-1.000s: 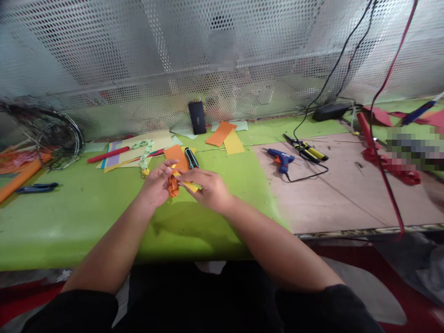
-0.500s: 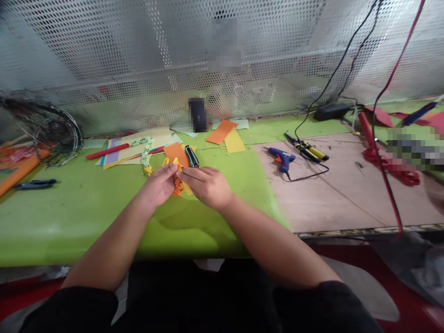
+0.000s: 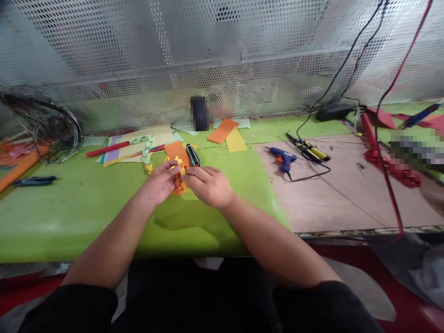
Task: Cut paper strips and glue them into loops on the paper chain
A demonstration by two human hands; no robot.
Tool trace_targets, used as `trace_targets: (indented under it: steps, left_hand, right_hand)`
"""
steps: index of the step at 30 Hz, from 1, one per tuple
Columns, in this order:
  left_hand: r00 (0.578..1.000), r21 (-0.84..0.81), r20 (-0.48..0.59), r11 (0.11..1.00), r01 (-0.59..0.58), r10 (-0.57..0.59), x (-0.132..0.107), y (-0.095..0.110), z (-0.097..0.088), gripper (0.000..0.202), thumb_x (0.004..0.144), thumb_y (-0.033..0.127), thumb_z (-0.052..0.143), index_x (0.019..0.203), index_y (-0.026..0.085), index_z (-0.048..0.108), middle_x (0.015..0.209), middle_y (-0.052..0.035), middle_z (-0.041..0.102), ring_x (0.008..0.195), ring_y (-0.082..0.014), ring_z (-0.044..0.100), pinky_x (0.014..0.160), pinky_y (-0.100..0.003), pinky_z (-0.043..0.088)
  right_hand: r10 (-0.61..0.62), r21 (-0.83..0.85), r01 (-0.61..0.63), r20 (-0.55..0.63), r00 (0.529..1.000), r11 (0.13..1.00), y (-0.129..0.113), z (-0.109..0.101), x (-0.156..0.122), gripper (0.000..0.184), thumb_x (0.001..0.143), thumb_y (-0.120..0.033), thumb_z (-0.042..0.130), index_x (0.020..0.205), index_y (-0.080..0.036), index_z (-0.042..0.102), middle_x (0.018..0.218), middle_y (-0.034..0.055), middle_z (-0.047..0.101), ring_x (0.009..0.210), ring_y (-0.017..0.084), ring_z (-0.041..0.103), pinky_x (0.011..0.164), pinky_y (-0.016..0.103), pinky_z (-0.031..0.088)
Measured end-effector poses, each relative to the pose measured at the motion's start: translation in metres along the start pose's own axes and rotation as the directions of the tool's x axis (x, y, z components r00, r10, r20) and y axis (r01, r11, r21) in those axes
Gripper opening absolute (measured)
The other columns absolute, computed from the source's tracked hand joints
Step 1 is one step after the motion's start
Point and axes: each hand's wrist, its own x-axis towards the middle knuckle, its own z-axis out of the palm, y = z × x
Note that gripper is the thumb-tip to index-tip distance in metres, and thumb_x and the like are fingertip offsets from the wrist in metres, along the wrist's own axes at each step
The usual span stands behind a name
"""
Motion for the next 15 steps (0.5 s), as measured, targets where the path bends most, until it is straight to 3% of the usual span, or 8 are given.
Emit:
trace_targets:
  steps: [5, 11, 15]
  left_hand:
    - [1.0, 0.021, -0.002, 0.999, 0.027, -0.027, 0.0019, -0.0032, -0.0045, 0.039, 0.078, 0.045, 0.095, 0.096, 0.017, 0.074, 0.088, -0.0018, 0.075, 0.078, -0.0143, 0.072, 0.072, -0.026, 0.058]
    - [0.999, 0.037, -0.029, 0.999, 0.02, -0.019, 0.0026, -0.0033, -0.0048, 0.041, 0.071, 0.037, 0.102, 0.091, 0.017, 0.072, 0.079, 0.0028, 0.068, 0.069, -0.0091, 0.064, 0.069, -0.022, 0.054]
    - [1.0, 0.03, -0.013, 0.999, 0.014, -0.013, 0.0009, -0.0039, -0.0032, 0.039, 0.07, 0.039, 0.102, 0.087, 0.016, 0.074, 0.081, 0.0007, 0.071, 0.071, -0.0103, 0.066, 0.068, -0.023, 0.055]
  right_hand:
    - [-0.029, -0.013, 0.029, 0.009, 1.0, 0.999, 0.0046, -0.0025, 0.0001, 0.021, 0.108, -0.019, 0.062, 0.117, -0.027, 0.078, 0.112, 0.0053, 0.082, 0.094, 0.022, 0.078, 0.081, 0.039, 0.062]
    - [-0.158, -0.064, 0.157, -0.021, 0.987, 0.986, 0.0031, -0.0045, 0.0018, 0.019, 0.108, -0.018, 0.062, 0.117, -0.024, 0.077, 0.117, 0.0073, 0.082, 0.099, 0.023, 0.077, 0.081, 0.039, 0.063]
    - [-0.157, -0.042, 0.157, 0.016, 0.987, 0.987, 0.0051, -0.0022, 0.0007, 0.022, 0.109, -0.017, 0.06, 0.121, -0.024, 0.076, 0.121, 0.0083, 0.081, 0.101, 0.024, 0.077, 0.084, 0.041, 0.064]
